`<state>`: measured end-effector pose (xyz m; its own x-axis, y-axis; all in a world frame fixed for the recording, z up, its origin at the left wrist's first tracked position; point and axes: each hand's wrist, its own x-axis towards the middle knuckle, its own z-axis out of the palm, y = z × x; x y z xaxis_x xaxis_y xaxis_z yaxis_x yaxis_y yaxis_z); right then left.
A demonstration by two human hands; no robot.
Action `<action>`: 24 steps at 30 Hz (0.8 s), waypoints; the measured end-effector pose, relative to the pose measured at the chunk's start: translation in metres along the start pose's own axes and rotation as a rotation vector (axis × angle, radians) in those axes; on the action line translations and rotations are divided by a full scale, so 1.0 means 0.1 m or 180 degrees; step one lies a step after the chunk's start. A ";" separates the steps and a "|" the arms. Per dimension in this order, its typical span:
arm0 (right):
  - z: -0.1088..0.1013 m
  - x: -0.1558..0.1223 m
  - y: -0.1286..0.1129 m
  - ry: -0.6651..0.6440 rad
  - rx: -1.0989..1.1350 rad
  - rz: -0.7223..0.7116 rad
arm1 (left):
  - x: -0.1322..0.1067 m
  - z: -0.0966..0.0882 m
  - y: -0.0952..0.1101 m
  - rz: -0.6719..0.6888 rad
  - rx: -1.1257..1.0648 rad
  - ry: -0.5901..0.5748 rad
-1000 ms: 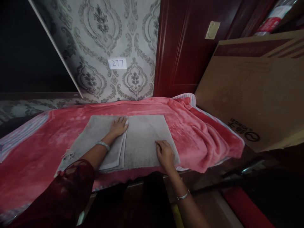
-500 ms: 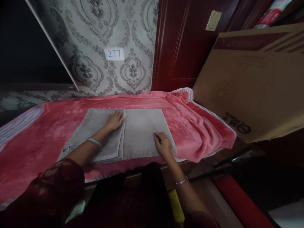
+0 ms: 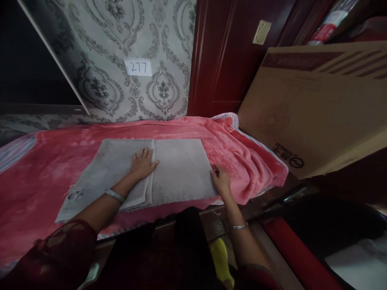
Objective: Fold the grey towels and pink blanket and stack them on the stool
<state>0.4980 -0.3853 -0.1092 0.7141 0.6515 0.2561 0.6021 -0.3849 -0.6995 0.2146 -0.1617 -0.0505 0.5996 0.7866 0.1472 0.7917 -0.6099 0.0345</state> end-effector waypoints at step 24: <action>-0.03 0.32 -1.48 -0.1607 0.2862 0.0245 | -0.45 -0.05 -0.20 0.0481 -0.2075 -0.0474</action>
<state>0.4331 -0.3097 0.0042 0.3814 0.9241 0.0249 -0.0765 0.0584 -0.9954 0.1716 -0.1856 -0.0529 0.7446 0.6647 0.0612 0.4940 -0.6104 0.6192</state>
